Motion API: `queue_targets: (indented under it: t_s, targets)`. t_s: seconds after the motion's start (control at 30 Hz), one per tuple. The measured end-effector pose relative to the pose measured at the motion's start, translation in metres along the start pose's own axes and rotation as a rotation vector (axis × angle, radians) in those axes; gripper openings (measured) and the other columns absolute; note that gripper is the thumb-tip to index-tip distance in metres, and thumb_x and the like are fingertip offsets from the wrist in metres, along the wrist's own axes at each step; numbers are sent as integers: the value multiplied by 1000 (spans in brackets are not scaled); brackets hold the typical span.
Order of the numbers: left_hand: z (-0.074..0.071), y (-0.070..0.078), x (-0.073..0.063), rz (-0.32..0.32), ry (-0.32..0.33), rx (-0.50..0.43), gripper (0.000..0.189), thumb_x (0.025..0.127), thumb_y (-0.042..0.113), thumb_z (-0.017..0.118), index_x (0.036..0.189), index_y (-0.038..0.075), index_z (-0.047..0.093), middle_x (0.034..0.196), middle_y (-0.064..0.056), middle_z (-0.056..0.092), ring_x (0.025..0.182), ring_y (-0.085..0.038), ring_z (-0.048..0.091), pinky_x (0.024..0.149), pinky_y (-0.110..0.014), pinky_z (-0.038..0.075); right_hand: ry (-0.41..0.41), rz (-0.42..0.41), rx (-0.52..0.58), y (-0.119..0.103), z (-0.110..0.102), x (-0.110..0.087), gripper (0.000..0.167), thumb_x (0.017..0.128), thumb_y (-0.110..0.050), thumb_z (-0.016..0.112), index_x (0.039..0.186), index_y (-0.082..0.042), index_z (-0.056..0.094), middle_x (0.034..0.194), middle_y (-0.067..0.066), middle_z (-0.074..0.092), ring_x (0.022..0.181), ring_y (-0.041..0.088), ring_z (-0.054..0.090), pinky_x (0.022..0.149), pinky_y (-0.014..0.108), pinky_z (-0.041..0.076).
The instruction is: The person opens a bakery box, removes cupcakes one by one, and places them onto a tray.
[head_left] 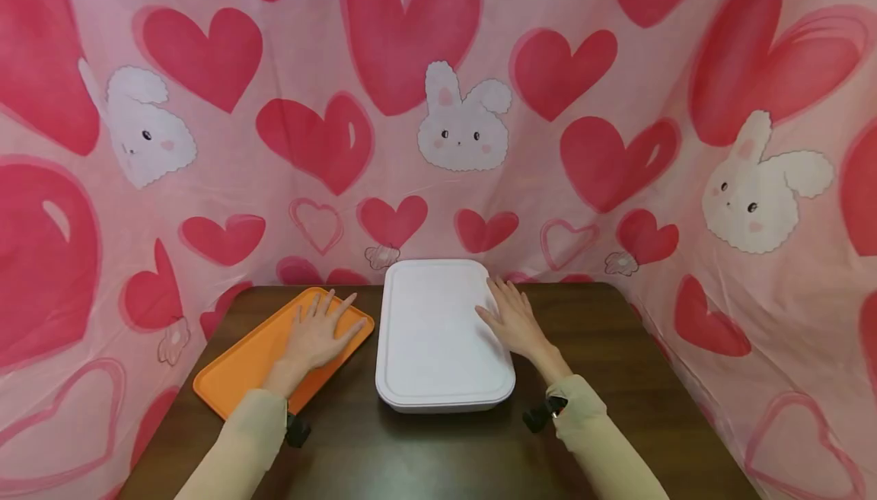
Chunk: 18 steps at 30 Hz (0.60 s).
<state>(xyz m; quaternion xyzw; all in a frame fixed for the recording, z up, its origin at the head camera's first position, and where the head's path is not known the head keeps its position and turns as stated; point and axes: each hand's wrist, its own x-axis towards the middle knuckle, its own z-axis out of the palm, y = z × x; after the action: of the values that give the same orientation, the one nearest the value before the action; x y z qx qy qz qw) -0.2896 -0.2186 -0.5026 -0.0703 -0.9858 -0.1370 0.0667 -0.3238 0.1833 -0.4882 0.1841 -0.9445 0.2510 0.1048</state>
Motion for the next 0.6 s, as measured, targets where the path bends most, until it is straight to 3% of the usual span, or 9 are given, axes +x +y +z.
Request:
queue_targets:
  t_s: [0.23,0.4,0.6]
  targets:
    - [-7,-25,-8,-13,1,13,77,96,73,43,160,33,30,166,-22,25,152,-50,18,119,-75,6,-30,-4,-23,-20,3,5,79,98,-46,60,160,-9,29,165,23,27,155,45,18,124,68,10]
    - [-14,-47,-21,-34,5,10,80,94,74,45,159,31,33,166,-21,25,151,-52,18,117,-76,4,-89,-40,-21,-37,10,9,80,98,-47,60,160,-10,29,166,23,27,154,46,19,124,68,10]
    - [-20,-70,-39,-75,-43,16,80,94,77,40,162,38,21,168,-22,19,151,-53,16,115,-78,6,-150,-80,-50,-55,22,11,82,97,-53,58,161,-11,27,167,20,25,155,45,18,124,68,12]
